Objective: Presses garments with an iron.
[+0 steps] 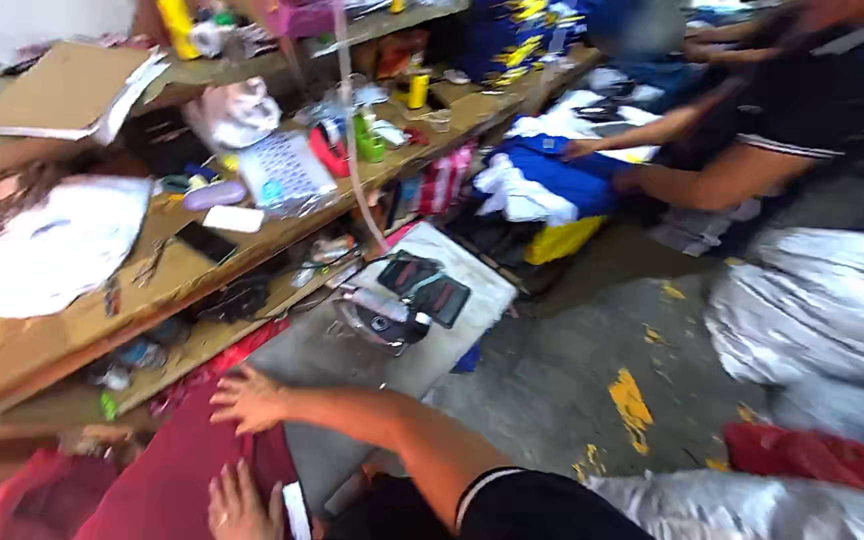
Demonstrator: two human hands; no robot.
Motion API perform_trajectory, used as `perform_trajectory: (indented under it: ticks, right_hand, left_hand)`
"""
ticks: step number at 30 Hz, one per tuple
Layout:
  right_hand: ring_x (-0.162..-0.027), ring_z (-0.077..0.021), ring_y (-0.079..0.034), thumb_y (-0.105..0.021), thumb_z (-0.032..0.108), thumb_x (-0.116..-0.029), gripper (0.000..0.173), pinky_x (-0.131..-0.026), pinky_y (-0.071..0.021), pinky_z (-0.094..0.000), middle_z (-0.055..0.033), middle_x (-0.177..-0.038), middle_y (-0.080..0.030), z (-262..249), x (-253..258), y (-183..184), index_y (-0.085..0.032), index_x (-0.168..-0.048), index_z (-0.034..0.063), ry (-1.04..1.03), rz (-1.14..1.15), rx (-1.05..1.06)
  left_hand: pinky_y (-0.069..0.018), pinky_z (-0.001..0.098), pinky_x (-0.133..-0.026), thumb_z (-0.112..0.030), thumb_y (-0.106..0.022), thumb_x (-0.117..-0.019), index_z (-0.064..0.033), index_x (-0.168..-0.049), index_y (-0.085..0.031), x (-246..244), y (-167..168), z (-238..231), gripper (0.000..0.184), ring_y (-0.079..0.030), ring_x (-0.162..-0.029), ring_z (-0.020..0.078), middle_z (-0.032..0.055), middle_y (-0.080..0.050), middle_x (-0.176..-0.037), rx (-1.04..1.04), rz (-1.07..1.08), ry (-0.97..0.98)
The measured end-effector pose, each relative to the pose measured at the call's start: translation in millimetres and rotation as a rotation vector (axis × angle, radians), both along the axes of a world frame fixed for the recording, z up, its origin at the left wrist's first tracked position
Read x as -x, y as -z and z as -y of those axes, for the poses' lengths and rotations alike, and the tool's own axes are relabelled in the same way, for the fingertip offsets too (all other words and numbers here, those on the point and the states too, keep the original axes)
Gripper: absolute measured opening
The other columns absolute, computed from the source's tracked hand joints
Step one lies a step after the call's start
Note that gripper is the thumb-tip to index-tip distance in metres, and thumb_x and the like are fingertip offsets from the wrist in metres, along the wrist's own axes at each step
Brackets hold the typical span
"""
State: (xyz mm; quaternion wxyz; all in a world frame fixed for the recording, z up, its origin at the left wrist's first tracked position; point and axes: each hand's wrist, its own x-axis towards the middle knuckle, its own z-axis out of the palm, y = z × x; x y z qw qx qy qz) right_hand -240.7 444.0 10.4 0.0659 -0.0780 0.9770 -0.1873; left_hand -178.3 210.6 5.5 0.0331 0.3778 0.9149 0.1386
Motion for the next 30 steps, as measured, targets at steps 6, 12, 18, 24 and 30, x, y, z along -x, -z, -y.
perform_trajectory:
  ticks: [6,12,18,24,30]
  right_hand:
    - [-0.146,-0.0302,-0.044,-0.07,0.029,-0.0962,0.047,-0.119,-0.036,-0.0574,-0.0082,-0.154,-0.051,-99,-49,-103,-0.063,-0.141,0.0186,0.129,-0.136,0.038]
    - [-0.133,-0.061,-0.044,-0.071,0.048,-0.0944,0.072,-0.106,-0.0334,-0.0792,-0.0365,-0.145,-0.049,-260,-152,-144,-0.054,-0.145,0.0004,0.478,0.149,-0.219]
    - [-0.119,-0.0549,-0.059,-0.055,0.043,-0.1032,0.062,-0.101,-0.0398,-0.0757,-0.038,-0.126,-0.061,-261,-185,-107,-0.049,-0.148,-0.0004,0.574,0.285,0.091]
    - [-0.095,-0.0493,-0.067,-0.055,0.034,-0.1059,0.062,-0.082,-0.0516,-0.0697,-0.0361,-0.12,-0.062,-224,-170,-101,-0.034,-0.156,0.0037,0.784,0.274,0.146]
    - [-0.106,-0.0495,-0.067,-0.056,0.059,-0.0978,0.064,-0.09,-0.0483,-0.072,-0.027,-0.117,-0.069,-117,-108,-138,-0.054,-0.149,0.0212,0.364,0.255,-0.023]
  left_hand:
    - [-0.0288,0.0698,-0.116,-0.056,-0.054,-0.0973,-0.0141,-0.146,-0.059,13,-40,-14,0.064,-0.042,-0.145,0.0428,0.0172,-0.05,-0.154,-0.121,0.185,-0.124]
    - [-0.0238,0.0685,-0.119,-0.045,-0.05,-0.1028,-0.0103,-0.142,-0.062,89,-43,34,0.053,-0.037,-0.148,0.0451,0.0212,-0.048,-0.155,-0.139,-0.075,-0.454]
    - [-0.0115,0.0737,-0.12,-0.051,-0.047,-0.1015,-0.02,-0.148,-0.057,83,10,-2,0.057,-0.029,-0.153,0.0406,0.0115,-0.041,-0.162,-0.091,-0.008,-0.434]
    - [-0.0301,0.0637,-0.118,-0.037,-0.055,-0.1019,-0.0115,-0.14,-0.062,94,-43,81,0.047,-0.041,-0.146,0.0404,0.018,-0.051,-0.153,-0.247,-0.043,-0.737]
    - [-0.0496,0.055,-0.097,-0.036,-0.072,-0.0945,-0.0001,-0.121,-0.064,132,-22,204,0.046,-0.065,-0.105,0.0351,0.0204,-0.068,-0.108,-0.429,0.387,-1.033]
